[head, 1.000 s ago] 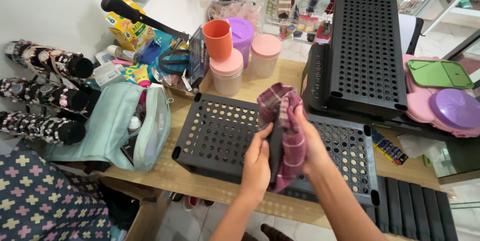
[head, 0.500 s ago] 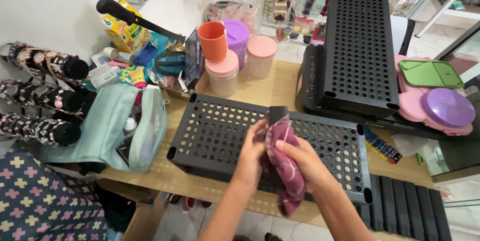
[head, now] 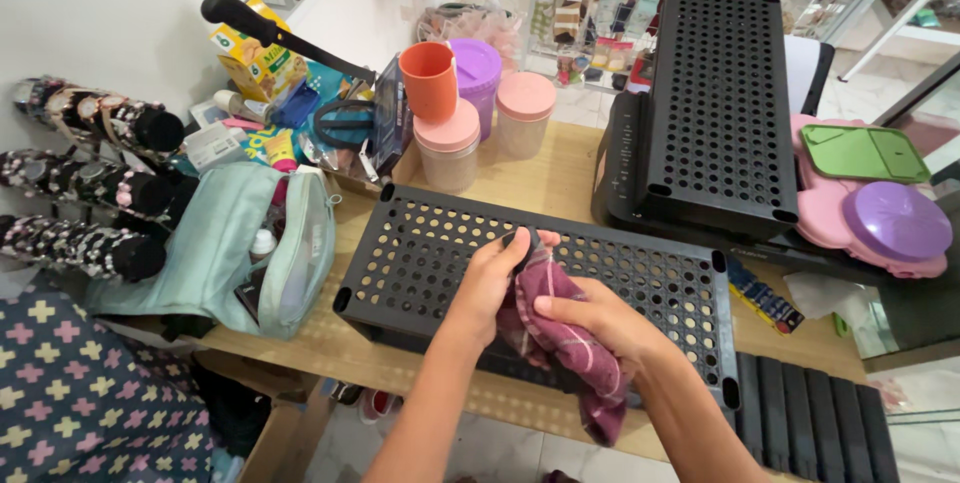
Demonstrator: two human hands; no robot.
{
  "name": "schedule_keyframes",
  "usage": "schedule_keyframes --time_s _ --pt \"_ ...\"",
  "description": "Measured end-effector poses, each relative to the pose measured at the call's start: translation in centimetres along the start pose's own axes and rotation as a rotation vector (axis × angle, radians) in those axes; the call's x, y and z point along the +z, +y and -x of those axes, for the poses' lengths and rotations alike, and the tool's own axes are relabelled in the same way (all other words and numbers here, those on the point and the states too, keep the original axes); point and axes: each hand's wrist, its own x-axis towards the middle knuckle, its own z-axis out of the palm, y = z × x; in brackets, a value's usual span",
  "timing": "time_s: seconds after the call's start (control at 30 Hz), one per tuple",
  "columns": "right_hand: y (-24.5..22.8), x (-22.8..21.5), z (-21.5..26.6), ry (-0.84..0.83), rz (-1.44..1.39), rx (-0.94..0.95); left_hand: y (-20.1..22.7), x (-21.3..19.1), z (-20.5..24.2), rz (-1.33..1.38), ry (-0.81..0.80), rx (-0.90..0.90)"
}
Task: The person takes apart a black perforated plastic storage rack on a table, removing its side panels and divider bars, wipes the panels and bars with a plaid cloth, then reattaches the divider bars and side panels to rebuild the rack. The clip ends while the rack is still being reassembled.
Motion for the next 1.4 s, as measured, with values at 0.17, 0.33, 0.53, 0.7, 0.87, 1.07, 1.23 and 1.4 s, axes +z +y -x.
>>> schedule_keyframes --time_s 0.17,0.33,0.53,0.7,0.87,1.07,1.23,1.4 --pt "0.0 0.4 -0.2 0.162 0.172 0.007 0.1 -0.2 0.2 0.116 -0.031 0.008" --pt "0.7 0.7 -0.2 -0.025 0.437 -0.077 1.0 -1.6 -1.9 0.132 0.16 0.299" --pt "2.8 0.9 -0.3 -0.07 0.263 -0.047 2.7 -2.7 -1.9 -0.214 0.04 0.151" --pt "1.7 -0.7 -1.5 0.05 0.217 -0.056 1.0 -0.9 1.6 0.034 -0.03 -0.028" --pt "0.5 -0.2 -2.3 0.102 0.356 -0.042 0.5 -0.6 1.1 0.114 -0.029 0.096" --pt "-1.2 1.4 -2.2 0.025 0.44 -0.052 2.1 -1.8 -0.6 0.21 0.087 0.265" --pt "-1.4 2.4 -2.4 0.05 0.282 -0.021 2.7 -2.5 -0.4 0.44 0.148 0.221" --pt "-0.7 1.5 -2.2 0.082 0.337 -0.015 2.5 -4.3 -0.9 0.611 0.232 0.259"
